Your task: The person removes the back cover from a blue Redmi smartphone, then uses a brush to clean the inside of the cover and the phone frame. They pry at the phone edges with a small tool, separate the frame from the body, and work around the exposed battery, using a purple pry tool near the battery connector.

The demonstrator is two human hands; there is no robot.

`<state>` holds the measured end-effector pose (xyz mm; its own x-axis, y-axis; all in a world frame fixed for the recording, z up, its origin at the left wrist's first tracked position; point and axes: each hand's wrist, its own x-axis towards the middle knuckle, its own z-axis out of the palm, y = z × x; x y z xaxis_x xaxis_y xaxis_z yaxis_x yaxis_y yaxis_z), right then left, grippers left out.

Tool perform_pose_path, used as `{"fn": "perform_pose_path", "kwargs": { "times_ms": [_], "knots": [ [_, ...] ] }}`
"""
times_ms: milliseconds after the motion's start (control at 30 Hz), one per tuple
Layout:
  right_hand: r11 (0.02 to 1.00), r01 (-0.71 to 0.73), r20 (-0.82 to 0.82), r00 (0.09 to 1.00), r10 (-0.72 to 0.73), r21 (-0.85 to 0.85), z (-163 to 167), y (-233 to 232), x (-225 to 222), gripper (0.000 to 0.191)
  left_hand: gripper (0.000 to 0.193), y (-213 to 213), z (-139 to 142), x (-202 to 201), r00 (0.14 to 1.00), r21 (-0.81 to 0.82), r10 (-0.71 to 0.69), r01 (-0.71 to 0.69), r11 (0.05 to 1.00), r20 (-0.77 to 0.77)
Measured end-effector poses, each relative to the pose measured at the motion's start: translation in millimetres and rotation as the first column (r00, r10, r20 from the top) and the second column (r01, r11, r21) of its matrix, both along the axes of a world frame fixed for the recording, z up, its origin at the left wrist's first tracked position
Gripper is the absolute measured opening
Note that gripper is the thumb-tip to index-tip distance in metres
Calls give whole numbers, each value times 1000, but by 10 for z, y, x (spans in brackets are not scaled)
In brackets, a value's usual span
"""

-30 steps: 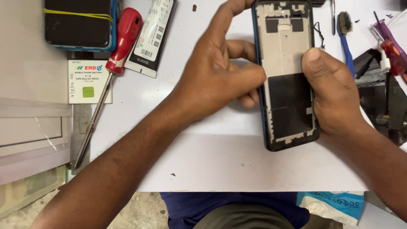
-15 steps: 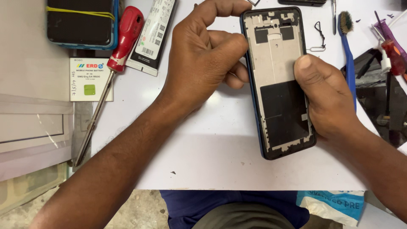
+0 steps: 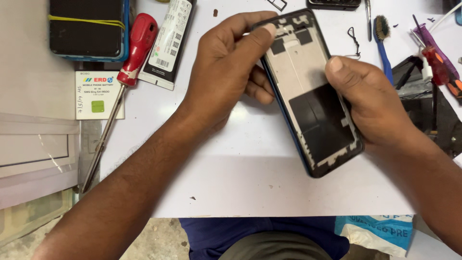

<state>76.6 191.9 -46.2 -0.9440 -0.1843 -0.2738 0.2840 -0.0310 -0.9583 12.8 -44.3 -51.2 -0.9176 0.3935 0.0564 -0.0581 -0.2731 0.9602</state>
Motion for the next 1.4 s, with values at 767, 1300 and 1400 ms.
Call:
{"fn": "perform_pose_path", "kwargs": {
  "times_ms": [767, 1300, 1400],
  "knots": [
    [941, 319, -10, 947, -322, -113, 157, 131, -238, 15, 57, -127, 153, 80, 997, 111, 7, 2, 994, -81],
    [763, 38, -503, 773, 387, 645, 152, 12, -44, 92, 44, -145, 158, 55, 984, 79, 90, -79, 994, -152],
    [788, 57, -516, 784, 344, 613, 141, -24, -24, 88, 54, -102, 173, 58, 977, 57, 111, -102, 993, -183]
  ]
}}
